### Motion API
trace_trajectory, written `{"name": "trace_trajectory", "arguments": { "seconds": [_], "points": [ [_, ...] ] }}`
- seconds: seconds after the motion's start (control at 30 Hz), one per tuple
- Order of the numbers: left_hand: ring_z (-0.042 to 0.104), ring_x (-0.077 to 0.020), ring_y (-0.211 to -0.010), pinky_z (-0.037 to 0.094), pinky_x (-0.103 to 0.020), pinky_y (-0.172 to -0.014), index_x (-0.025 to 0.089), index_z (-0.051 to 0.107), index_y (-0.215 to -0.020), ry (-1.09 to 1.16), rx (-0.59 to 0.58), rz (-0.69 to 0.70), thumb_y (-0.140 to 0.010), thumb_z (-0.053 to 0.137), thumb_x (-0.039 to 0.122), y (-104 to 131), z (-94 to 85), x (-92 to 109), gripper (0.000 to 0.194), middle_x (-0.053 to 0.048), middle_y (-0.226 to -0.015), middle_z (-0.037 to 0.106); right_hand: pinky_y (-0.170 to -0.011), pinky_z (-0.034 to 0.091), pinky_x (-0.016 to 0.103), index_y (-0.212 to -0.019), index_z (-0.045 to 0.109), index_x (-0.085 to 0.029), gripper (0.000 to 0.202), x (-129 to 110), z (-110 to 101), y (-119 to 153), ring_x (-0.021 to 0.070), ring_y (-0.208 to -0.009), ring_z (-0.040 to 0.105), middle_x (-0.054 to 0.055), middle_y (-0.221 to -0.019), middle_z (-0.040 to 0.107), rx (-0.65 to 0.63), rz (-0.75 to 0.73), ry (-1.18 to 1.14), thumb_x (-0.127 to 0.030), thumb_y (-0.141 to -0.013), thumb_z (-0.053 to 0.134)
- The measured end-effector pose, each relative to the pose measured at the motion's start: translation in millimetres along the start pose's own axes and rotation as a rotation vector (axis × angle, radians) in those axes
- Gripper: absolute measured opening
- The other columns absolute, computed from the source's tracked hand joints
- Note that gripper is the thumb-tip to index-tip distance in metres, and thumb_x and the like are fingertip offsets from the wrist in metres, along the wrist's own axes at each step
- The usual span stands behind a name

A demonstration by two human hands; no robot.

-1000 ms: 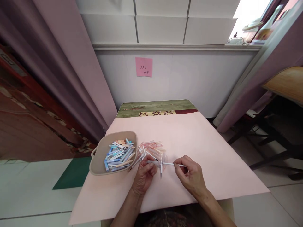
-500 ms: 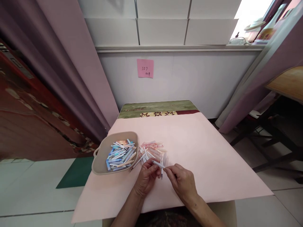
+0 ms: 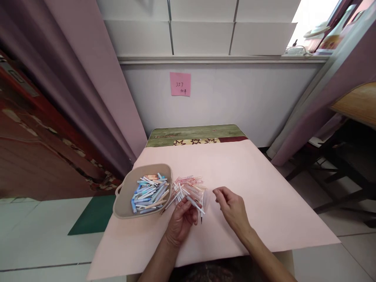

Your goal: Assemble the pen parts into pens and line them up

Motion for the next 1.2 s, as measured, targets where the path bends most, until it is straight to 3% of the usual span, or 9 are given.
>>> {"name": "trace_trajectory", "arguments": {
  "seconds": [0.1, 0.23, 0.4, 0.57, 0.8, 0.87, 0.97, 1.1, 1.2],
  "points": [
    [0.058, -0.0097, -0.042, 0.046, -0.018, -0.037, 0.013, 0.062, -0.090, -0.003, -0.053, -0.048, -0.086, 0.056, 0.022, 0, 1.1, -4, 0.011, -0.009, -0.079, 0.073, -0.060, 0.042, 0.023, -0.082, 0.068, -0.023, 0.023, 9, 10, -23, 0.0133, -0.060, 0.058, -0.001, -0.075, 0.067, -0.026, -0.005, 0.085, -0.040, -0.087, 0.053],
    [0.061, -0.0113, -0.042, 0.048, -0.019, -0.038, 0.012, 0.061, -0.090, -0.001, -0.105, -0.095, -0.088, 0.053, 0.019, 0, 4.1, -8, 0.011, -0.011, -0.079, 0.073, -0.066, 0.041, 0.024, -0.085, 0.069, -0.024, 0.016, 9, 44, -43, 0.0143, -0.071, 0.061, 0.000, -0.082, 0.068, -0.111, -0.043, 0.216, -0.030, -0.086, 0.054],
    [0.065, -0.0135, -0.048, 0.050, -0.020, -0.041, 0.013, 0.061, -0.091, 0.034, -0.120, -0.090, -0.088, 0.052, 0.018, 0, 5.2, -7, 0.011, -0.011, -0.081, 0.074, -0.066, 0.040, 0.024, -0.092, 0.068, -0.026, 0.018, -8, 77, -55, 0.0151, -0.078, 0.063, 0.000, -0.092, 0.068, -0.184, -0.074, 0.358, -0.036, -0.087, 0.054],
    [0.064, -0.0133, -0.047, 0.048, -0.019, -0.040, 0.013, 0.061, -0.092, 0.053, -0.103, -0.074, -0.088, 0.053, 0.020, -2, 3.0, -5, 0.011, -0.011, -0.079, 0.074, -0.062, 0.037, 0.025, -0.093, 0.068, -0.026, 0.021, -12, 92, -62, 0.0150, -0.075, 0.063, 0.001, -0.095, 0.067, -0.240, -0.034, 0.495, -0.039, -0.087, 0.053],
    [0.062, -0.0103, -0.048, 0.048, -0.017, -0.042, 0.013, 0.062, -0.095, 0.055, -0.029, -0.048, -0.086, 0.058, 0.020, -3, 1.0, 0, 0.013, -0.009, -0.081, 0.074, -0.065, 0.037, 0.024, -0.082, 0.066, -0.025, 0.015, -18, 84, -63, 0.0165, -0.085, 0.061, 0.000, -0.087, 0.068, -0.111, -0.117, 0.472, -0.035, -0.086, 0.056],
    [0.062, -0.0104, -0.049, 0.048, -0.018, -0.043, 0.013, 0.063, -0.094, 0.039, -0.032, -0.060, -0.085, 0.058, 0.019, -2, 1.5, -1, 0.012, -0.009, -0.080, 0.073, -0.067, 0.037, 0.024, -0.082, 0.065, -0.024, 0.016, -15, 74, -62, 0.0158, -0.084, 0.062, 0.000, -0.085, 0.069, -0.056, -0.125, 0.419, -0.036, -0.088, 0.055],
    [0.062, -0.0108, -0.049, 0.050, -0.020, -0.045, 0.012, 0.063, -0.092, 0.007, -0.058, -0.088, -0.083, 0.059, 0.017, 0, 2.3, -3, 0.011, -0.010, -0.079, 0.072, -0.062, 0.035, 0.024, -0.084, 0.064, -0.025, 0.021, 5, 51, -59, 0.0146, -0.074, 0.062, -0.001, -0.081, 0.070, 0.010, -0.016, 0.352, -0.039, -0.090, 0.050],
    [0.062, -0.0110, -0.049, 0.051, -0.021, -0.046, 0.012, 0.062, -0.093, -0.025, -0.082, -0.118, -0.079, 0.062, 0.015, 1, 3.4, -7, 0.014, -0.009, -0.078, 0.072, -0.055, 0.031, 0.024, -0.080, 0.063, -0.025, 0.021, 36, 30, -50, 0.0150, -0.062, 0.059, -0.002, -0.068, 0.068, -0.029, 0.144, 0.341, -0.040, -0.088, 0.050],
    [0.061, -0.0108, -0.049, 0.051, -0.021, -0.046, 0.013, 0.063, -0.092, -0.048, -0.088, -0.137, -0.076, 0.066, 0.014, 1, 5.2, -9, 0.016, -0.008, -0.077, 0.072, -0.057, 0.033, 0.023, -0.080, 0.063, -0.025, 0.016, 41, 30, -42, 0.0147, -0.064, 0.059, -0.002, -0.070, 0.068, -0.093, 0.106, 0.312, -0.036, -0.086, 0.053]
  ]
}}
Point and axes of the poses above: each hand's wrist, its own y-axis away from the middle knuckle, its own z-axis out of the palm, x = y × z, the point moved 7 cm from there along -y, towards the middle knuckle
